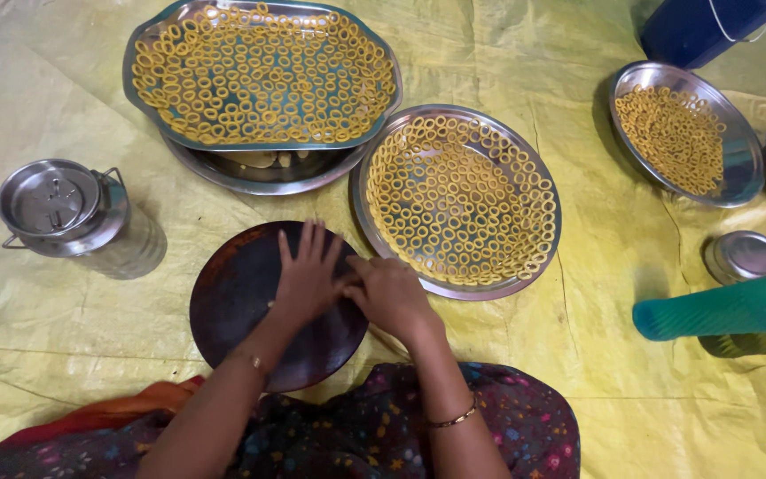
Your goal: The person sits on a yellow tarp and rolls small pieces of dough into thin ropes on a dark wooden board. They then fold the ropes into loops and place them onto metal trays that already contain many similar loops.
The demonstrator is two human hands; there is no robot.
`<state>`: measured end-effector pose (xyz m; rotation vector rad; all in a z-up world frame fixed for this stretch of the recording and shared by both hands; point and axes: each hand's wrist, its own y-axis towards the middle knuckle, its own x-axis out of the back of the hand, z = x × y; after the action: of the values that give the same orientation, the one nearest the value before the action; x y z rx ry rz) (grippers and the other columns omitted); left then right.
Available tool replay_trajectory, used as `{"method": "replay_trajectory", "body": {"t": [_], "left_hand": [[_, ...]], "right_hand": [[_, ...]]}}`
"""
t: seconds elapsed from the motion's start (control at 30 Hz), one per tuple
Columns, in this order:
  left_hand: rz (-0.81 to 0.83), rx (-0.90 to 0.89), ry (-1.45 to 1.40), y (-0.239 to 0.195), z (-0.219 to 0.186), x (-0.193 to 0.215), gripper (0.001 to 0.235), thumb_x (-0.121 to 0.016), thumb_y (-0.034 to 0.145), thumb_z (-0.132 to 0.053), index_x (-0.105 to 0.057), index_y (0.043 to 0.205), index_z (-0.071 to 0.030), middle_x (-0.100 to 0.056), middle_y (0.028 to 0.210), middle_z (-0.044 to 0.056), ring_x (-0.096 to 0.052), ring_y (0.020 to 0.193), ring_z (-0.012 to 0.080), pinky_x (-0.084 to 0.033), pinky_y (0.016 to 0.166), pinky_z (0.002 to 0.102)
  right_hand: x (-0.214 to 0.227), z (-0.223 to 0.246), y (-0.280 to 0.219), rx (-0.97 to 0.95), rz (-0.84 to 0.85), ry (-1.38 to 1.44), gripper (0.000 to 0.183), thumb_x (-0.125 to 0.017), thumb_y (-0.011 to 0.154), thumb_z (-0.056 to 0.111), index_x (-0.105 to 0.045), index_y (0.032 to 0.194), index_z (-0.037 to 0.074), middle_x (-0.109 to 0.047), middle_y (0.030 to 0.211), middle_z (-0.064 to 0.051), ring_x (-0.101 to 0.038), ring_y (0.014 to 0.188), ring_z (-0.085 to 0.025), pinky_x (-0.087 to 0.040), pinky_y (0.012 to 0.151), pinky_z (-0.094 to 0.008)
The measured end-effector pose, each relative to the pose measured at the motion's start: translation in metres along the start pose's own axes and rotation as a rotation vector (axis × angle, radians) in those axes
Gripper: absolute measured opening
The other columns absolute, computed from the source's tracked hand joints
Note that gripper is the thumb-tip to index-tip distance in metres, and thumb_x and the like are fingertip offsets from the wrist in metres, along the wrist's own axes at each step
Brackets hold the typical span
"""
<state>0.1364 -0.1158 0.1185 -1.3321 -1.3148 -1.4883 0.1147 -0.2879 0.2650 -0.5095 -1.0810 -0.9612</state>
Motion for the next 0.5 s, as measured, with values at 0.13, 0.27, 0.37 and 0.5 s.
{"method": "replay_trajectory", "body": {"t": [0.13,0.27,0.37,0.5], "left_hand": [[-0.066,0.045,0.002,0.019,0.008,-0.011,0.085,-0.047,0.093,-0.07,-0.042,0.155,-0.013,-0.028,0.164,0.024,-0.014,0.156,0.038,-0.012,0.117,0.072],[-0.041,-0.045,0.026,-0.016,-0.013,-0.002,0.085,-0.05,0.09,-0.067,-0.041,0.155,-0.013,-0.029,0.162,0.024,-0.014,0.155,0.0397,-0.013,0.115,0.072],[0.113,-0.145,-0.107,-0.068,-0.041,0.016,0.094,-0.06,0.084,-0.067,-0.039,0.153,-0.006,-0.03,0.159,0.024,-0.013,0.153,0.0413,-0.013,0.115,0.073],[0.048,-0.25,-0.296,-0.111,-0.057,0.033,0.095,-0.067,0.08,-0.062,-0.041,0.15,-0.003,-0.028,0.16,0.03,-0.017,0.148,0.0441,-0.016,0.111,0.072]], "right_hand": [[0.004,-0.005,-0.002,-0.053,0.046,0.004,0.05,-0.074,0.085,0.03,-0.064,0.129,0.008,-0.072,0.107,-0.019,-0.065,0.104,-0.041,-0.05,0.087,-0.051],[0.004,-0.004,-0.004,-0.045,0.048,-0.018,0.05,-0.073,0.086,0.031,-0.064,0.13,0.007,-0.072,0.109,-0.019,-0.065,0.105,-0.04,-0.051,0.089,-0.05],[0.0,0.0,-0.004,-0.025,0.05,-0.033,0.05,-0.072,0.088,0.032,-0.064,0.131,0.008,-0.072,0.109,-0.018,-0.066,0.106,-0.039,-0.051,0.091,-0.049],[-0.004,0.008,-0.006,0.003,0.009,-0.023,0.047,-0.072,0.087,0.031,-0.066,0.128,0.008,-0.073,0.109,-0.017,-0.066,0.107,-0.038,-0.049,0.09,-0.052]]}}
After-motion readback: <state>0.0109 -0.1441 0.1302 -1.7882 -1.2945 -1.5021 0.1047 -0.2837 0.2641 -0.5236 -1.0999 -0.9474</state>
